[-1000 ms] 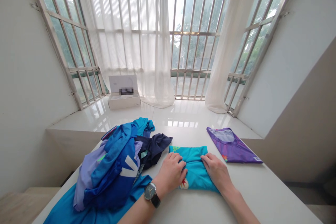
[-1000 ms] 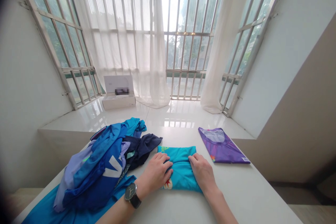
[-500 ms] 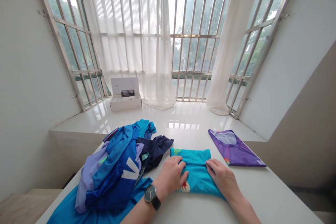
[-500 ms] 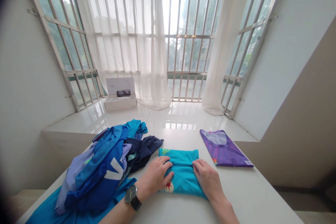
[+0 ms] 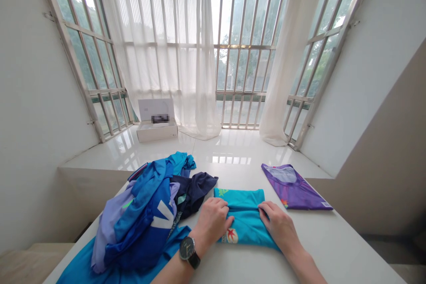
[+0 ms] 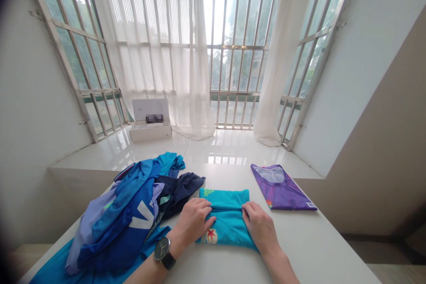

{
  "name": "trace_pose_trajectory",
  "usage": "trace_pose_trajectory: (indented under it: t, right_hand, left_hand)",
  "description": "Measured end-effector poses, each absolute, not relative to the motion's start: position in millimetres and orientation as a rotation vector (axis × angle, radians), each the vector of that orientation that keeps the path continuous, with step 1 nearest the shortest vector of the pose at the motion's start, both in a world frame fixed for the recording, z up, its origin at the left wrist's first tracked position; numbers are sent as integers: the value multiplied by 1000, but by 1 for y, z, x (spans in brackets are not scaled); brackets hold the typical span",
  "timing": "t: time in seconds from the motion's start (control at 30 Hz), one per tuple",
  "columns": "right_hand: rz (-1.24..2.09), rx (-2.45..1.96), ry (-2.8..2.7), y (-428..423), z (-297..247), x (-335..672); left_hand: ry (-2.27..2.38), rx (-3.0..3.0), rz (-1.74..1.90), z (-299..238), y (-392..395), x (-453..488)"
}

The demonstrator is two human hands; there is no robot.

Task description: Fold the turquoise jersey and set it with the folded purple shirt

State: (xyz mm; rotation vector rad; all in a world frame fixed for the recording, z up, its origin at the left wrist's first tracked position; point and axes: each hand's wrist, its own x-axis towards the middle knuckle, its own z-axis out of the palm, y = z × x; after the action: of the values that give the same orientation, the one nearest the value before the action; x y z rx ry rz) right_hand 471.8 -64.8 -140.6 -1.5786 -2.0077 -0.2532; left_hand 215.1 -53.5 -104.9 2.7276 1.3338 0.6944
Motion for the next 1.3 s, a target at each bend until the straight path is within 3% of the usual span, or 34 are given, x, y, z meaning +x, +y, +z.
trace_pose_trajectory:
  t: [0.73, 1.3]
  right_hand:
    - [-180, -1589, -2006, -65, -141, 475]
    - [-103, -1631, -2012, -63, -141, 476]
  left_hand:
    - [1378, 2762, 519, -104, -48, 213]
    - [1393, 2754, 645, -104, -57, 235]
